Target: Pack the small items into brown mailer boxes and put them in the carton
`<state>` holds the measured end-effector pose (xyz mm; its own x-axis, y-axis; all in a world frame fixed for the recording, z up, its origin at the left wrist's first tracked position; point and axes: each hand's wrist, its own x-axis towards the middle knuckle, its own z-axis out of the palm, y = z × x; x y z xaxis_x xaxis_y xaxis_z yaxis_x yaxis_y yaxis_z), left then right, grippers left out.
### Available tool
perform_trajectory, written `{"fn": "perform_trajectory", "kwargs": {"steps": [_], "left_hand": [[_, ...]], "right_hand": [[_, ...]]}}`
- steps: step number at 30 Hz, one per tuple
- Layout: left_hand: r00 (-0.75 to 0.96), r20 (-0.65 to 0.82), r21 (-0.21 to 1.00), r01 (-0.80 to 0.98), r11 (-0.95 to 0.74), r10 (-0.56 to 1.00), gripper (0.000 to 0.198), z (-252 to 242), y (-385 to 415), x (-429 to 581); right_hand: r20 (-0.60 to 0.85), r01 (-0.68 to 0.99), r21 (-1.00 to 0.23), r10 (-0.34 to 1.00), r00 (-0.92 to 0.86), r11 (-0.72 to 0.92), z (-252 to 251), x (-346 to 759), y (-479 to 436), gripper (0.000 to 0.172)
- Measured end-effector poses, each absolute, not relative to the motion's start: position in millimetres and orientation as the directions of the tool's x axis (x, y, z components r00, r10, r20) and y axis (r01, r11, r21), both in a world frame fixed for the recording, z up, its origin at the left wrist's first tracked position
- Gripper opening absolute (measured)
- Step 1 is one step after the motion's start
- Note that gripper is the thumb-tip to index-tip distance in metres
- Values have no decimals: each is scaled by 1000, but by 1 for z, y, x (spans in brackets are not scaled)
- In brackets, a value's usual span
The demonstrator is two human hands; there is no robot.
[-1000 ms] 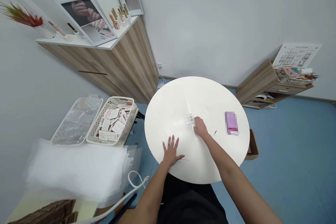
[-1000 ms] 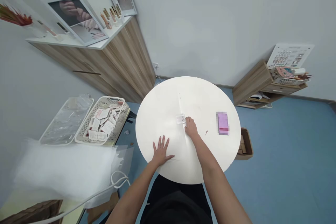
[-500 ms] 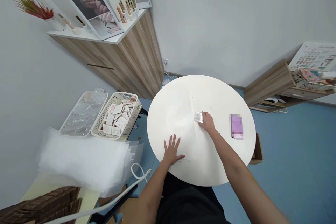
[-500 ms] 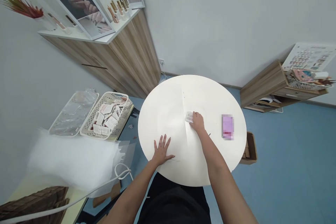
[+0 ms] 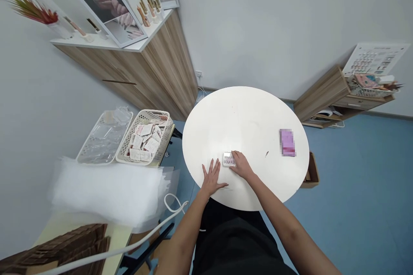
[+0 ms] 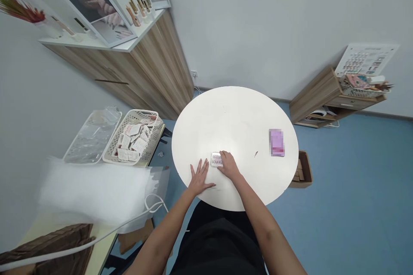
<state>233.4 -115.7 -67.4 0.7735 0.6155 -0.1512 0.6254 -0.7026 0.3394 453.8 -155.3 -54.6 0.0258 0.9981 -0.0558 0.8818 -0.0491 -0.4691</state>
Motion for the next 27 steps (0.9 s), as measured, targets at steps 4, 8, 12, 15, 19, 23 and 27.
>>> {"fn": "perform_trajectory", "kwargs": {"steps": [4,8,12,15,19,23,27], "left_hand": [[738,-131,350,659,-666,661,95,-64,-127,222],[771,-75,400,604,-689,632,82,-62,-137,208],[777,-92,439,593,-675,623,58,-57,-137,196],[822,-124,456,545,-703,557,45,-49,-133,192],[872,-119,464,472,-750,475,29,-41,-127,195],[878,-73,453,452,-768,474,16,-44,-122,204],[857,-53,505,466,-727,512,11,-50,-116,211]], "right_hand": [[-104,883,-459,993,57,-99,-57,433,-168,69],[-139,889,-438,987,81,-135,-56,418,-170,66],[-158,901,-409,983,90,-148,-54,410,-168,70],[-139,902,-401,984,111,-158,-47,408,-172,71],[-66,884,-443,989,134,-149,-37,407,-196,46],[-67,882,-465,997,47,-73,-39,399,-228,37],[-74,905,-421,997,37,-65,-46,394,-241,33]]}}
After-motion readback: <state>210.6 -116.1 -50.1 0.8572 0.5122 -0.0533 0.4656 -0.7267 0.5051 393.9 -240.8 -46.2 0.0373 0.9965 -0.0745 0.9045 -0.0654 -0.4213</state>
